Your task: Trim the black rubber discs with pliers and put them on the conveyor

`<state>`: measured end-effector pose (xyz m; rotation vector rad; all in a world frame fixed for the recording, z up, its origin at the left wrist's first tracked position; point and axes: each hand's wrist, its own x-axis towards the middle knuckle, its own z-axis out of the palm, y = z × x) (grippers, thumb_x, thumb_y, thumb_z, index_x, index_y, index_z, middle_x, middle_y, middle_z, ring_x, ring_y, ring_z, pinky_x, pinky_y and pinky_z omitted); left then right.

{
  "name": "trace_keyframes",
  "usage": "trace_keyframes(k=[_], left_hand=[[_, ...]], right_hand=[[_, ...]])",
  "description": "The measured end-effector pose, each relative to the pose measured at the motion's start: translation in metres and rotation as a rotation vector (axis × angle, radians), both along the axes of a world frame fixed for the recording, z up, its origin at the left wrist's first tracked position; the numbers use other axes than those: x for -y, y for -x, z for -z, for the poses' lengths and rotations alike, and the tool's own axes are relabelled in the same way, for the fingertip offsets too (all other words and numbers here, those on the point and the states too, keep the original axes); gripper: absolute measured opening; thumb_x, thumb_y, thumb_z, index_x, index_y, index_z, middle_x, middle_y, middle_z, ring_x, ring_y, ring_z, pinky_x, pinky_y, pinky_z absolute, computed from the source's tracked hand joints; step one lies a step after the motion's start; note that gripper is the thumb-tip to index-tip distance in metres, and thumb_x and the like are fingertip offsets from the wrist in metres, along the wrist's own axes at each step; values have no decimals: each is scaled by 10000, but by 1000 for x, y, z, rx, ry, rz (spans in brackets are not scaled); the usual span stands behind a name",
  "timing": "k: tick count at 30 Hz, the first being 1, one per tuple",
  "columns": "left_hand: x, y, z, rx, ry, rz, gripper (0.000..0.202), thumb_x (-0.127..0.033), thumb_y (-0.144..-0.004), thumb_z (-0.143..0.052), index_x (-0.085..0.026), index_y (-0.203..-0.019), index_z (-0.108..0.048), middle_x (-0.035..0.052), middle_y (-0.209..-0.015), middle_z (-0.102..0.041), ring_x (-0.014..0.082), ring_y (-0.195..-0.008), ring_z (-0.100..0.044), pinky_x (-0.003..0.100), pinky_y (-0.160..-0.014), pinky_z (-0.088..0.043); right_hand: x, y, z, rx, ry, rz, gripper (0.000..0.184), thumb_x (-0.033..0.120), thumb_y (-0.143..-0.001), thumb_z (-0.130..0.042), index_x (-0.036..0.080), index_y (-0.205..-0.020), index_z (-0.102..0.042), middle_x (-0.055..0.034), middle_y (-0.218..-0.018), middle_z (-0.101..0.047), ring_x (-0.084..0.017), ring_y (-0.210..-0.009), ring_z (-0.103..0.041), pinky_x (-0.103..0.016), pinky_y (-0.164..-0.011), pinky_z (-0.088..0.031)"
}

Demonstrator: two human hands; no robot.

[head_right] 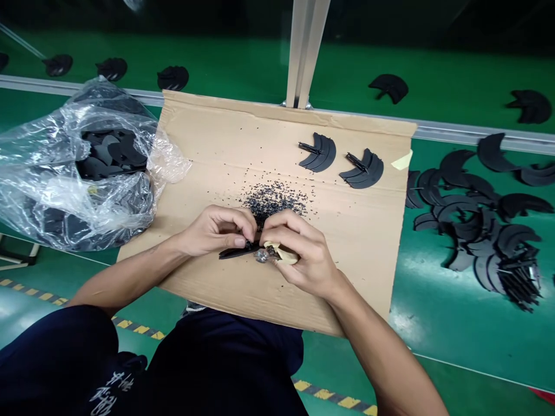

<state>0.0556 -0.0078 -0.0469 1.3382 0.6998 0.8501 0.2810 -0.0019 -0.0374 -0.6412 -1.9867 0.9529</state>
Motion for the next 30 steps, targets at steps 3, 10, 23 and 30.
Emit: trace_keyframes(k=[3, 10, 23, 30], left_hand=[[0, 0, 0, 39, 12, 77, 203, -342, -874, -750, -139, -875, -738, 67, -895, -672, 119, -835, -661, 215, -764, -545], [3, -3, 3, -27, 0, -21, 546, -670, -849, -633, -167, -1057, -681, 82, -983, -676, 155, -869, -649, 256, -756, -540], [3, -2, 7, -288, -569, -344, 243, -252, -870, -751, -190, -1105, -746, 64, -958, -766, 129, -868, -708, 249, -782, -575], [4, -4, 7, -259, -605, -337, 264, -227, -868, -753, -197, -1130, -752, 72, -935, -770, 131, -853, -707, 250, -762, -587]], right_hand=[[1, 2, -1, 13, 33, -12, 102, 103, -873, -662, 201, -897, -675, -59, -917, -631, -153, -810, -638, -291, -665, -532], [1, 6, -1, 14, 89, 142, 68, 173, -875, -701, 216, -898, -653, -32, -853, -652, -156, -762, -625, -307, -680, -521], [-11, -7, 15, 500, -321, 274, 122, 191, -927, -563, 172, -1017, -644, -91, -867, -690, -218, -776, -605, -352, -694, -480], [-9, -6, 14, 551, -380, 289, 131, 206, -953, -549, 186, -998, -670, -64, -800, -669, -188, -719, -565, -321, -665, -441]])
